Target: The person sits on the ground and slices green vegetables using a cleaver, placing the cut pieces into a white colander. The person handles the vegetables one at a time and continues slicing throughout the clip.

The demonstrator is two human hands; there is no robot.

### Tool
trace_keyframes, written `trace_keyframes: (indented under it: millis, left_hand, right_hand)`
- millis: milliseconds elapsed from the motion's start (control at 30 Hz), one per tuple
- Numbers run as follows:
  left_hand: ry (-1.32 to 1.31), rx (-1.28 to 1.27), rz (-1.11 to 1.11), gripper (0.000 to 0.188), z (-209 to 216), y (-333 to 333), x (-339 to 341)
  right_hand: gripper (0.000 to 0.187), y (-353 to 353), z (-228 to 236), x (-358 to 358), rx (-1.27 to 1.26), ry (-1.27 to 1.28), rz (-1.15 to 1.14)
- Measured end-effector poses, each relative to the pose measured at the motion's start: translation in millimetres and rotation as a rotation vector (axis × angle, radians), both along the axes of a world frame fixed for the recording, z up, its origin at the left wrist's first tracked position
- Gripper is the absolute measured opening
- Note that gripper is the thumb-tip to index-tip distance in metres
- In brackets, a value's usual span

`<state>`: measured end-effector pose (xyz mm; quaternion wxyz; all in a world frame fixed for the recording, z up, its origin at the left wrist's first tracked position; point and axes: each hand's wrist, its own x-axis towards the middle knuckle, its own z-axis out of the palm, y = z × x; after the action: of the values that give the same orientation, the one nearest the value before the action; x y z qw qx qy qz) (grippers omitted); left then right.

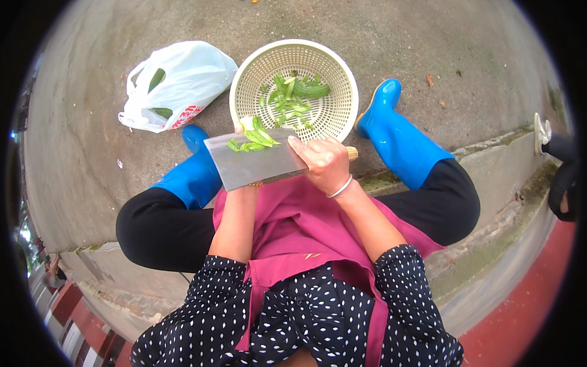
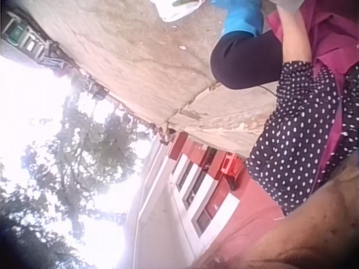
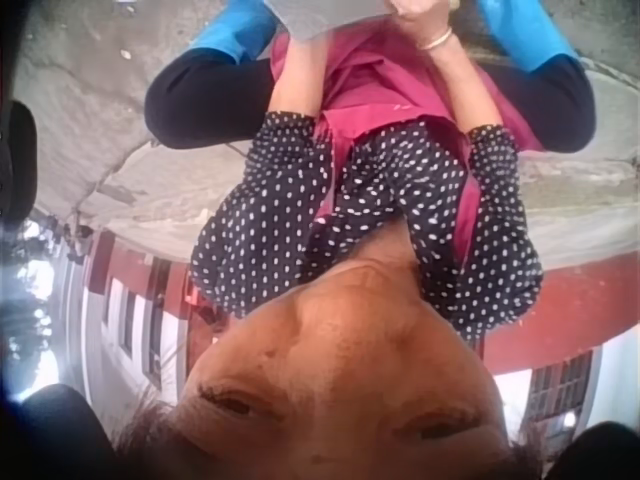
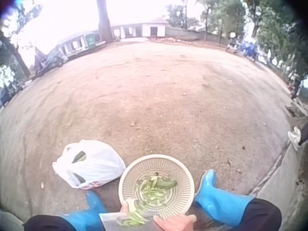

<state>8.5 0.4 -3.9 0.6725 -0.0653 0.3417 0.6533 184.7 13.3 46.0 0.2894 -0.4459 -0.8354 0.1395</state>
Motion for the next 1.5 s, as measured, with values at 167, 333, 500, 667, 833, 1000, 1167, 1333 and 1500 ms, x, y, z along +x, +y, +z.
trace_keyframes:
  millis: [167, 333, 500, 667, 833, 1000, 1167, 1333, 1500]
  left_hand:
    - [-0.018, 0.077, -0.169, 0.048, -53, 8, -13]
    - [0.065, 0.011, -0.085, 0.048, -52, 7, -5]
    - [-0.033, 0.025, -0.091, 0.044, -44, 4, -5]
    - [-0.049, 0.007, -0.081, 0.045, -38, 1, -6]
    - [-0.068, -0.013, -0.067, 0.045, -32, -3, -6]
    - [-0.114, -0.012, -0.012, 0.046, -40, -14, -11]
    - [-0.148, 0.002, 0.040, 0.046, -54, -28, -21]
    - [-0.355, -0.092, -0.232, 0.034, -5, 4, -6]
    - [0.004, -0.333, -0.106, 0.036, 6, 16, 0]
  right_hand:
    - [0.029, -2, 14, -8, 0.024, 0.058, 0.083]
    - [0.032, -1, 1, -6, 0.045, 0.081, 0.058]
    - [0.032, -1, -5, -4, 0.063, 0.026, 0.043]
    - [0.029, 1, -6, -3, 0.051, 0.004, 0.043]
    - [0.027, 1, -11, -1, 0.060, -0.019, 0.010]
    - [0.026, 4, -16, 2, 0.066, -0.040, 0.001]
    - [0.025, 4, -19, 2, 0.066, -0.055, -0.016]
    - [0.030, 8, -33, 12, -0.045, -0.140, -0.161]
    - [0.021, 14, -28, 9, -0.046, 0.162, -0.167]
